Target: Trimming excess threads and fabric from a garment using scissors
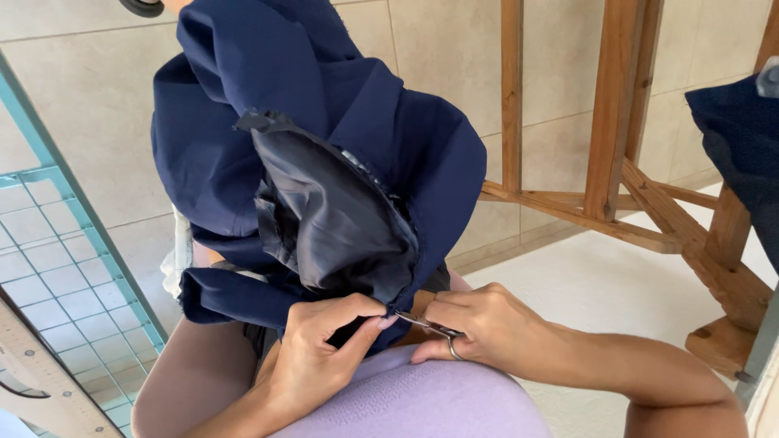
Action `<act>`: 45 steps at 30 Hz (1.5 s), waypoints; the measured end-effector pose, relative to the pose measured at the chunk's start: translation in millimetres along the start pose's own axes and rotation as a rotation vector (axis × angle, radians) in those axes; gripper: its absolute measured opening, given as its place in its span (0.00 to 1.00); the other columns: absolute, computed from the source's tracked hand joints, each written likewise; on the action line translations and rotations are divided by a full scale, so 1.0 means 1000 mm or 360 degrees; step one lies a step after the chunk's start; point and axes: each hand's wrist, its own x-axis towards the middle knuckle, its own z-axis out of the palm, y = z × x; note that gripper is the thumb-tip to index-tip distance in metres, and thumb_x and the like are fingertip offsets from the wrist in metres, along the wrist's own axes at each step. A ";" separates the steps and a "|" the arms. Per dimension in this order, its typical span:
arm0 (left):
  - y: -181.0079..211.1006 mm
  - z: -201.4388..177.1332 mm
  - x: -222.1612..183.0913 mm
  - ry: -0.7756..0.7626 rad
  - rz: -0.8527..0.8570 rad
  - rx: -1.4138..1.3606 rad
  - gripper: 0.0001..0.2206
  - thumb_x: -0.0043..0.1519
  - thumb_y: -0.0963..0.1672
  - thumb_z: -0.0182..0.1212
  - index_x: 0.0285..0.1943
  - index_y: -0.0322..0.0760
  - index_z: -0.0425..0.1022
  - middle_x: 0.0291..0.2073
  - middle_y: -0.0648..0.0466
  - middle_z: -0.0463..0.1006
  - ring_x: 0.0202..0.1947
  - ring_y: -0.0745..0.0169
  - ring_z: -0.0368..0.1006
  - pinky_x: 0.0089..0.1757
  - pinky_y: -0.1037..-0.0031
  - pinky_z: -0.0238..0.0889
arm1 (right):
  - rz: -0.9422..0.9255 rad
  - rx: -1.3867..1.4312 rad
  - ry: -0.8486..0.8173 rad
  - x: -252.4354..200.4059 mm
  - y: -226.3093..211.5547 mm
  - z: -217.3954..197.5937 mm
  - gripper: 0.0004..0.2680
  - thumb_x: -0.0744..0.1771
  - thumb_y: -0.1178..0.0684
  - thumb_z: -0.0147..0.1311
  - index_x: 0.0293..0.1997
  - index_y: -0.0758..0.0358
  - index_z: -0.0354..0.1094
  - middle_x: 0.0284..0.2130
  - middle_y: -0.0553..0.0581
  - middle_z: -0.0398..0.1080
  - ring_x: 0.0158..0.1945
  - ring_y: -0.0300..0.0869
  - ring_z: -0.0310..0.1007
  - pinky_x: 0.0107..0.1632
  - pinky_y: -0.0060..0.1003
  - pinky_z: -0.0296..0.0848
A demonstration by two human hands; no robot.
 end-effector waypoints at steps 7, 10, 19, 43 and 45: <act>0.003 -0.001 0.001 0.0007 -0.0008 0.0025 0.03 0.66 0.39 0.66 0.41 0.36 0.84 0.30 0.59 0.86 0.28 0.73 0.80 0.33 0.82 0.72 | -0.0040 -0.0058 0.0098 0.004 -0.002 0.002 0.15 0.68 0.37 0.66 0.35 0.54 0.67 0.25 0.45 0.63 0.23 0.36 0.62 0.22 0.33 0.64; 0.003 -0.002 0.001 -0.0042 0.0010 0.0015 0.03 0.67 0.39 0.65 0.40 0.36 0.83 0.29 0.59 0.84 0.26 0.72 0.77 0.33 0.80 0.69 | -0.0046 -0.0042 0.0133 0.003 -0.002 0.006 0.14 0.69 0.39 0.67 0.35 0.54 0.66 0.25 0.45 0.63 0.23 0.37 0.64 0.24 0.33 0.65; 0.003 0.001 0.001 0.0027 -0.0023 0.0017 0.02 0.65 0.39 0.67 0.39 0.37 0.83 0.30 0.59 0.85 0.28 0.73 0.79 0.34 0.81 0.71 | 0.0016 0.0031 0.0075 -0.001 -0.001 0.004 0.14 0.68 0.40 0.68 0.36 0.54 0.66 0.26 0.46 0.66 0.27 0.35 0.71 0.25 0.34 0.69; 0.001 0.003 0.000 -0.0060 0.0071 0.0042 0.03 0.67 0.38 0.64 0.44 0.35 0.82 0.35 0.57 0.87 0.33 0.67 0.83 0.39 0.78 0.75 | -0.0060 0.0027 0.0067 0.001 0.002 0.002 0.14 0.70 0.39 0.63 0.36 0.55 0.65 0.29 0.46 0.67 0.24 0.38 0.68 0.25 0.34 0.68; 0.003 0.002 0.001 -0.0038 0.0021 0.0049 0.03 0.67 0.39 0.65 0.39 0.37 0.80 0.27 0.59 0.81 0.26 0.71 0.74 0.34 0.78 0.68 | -0.0032 0.0134 0.0043 0.001 0.000 -0.007 0.14 0.68 0.37 0.64 0.37 0.54 0.68 0.30 0.45 0.71 0.25 0.38 0.67 0.26 0.33 0.71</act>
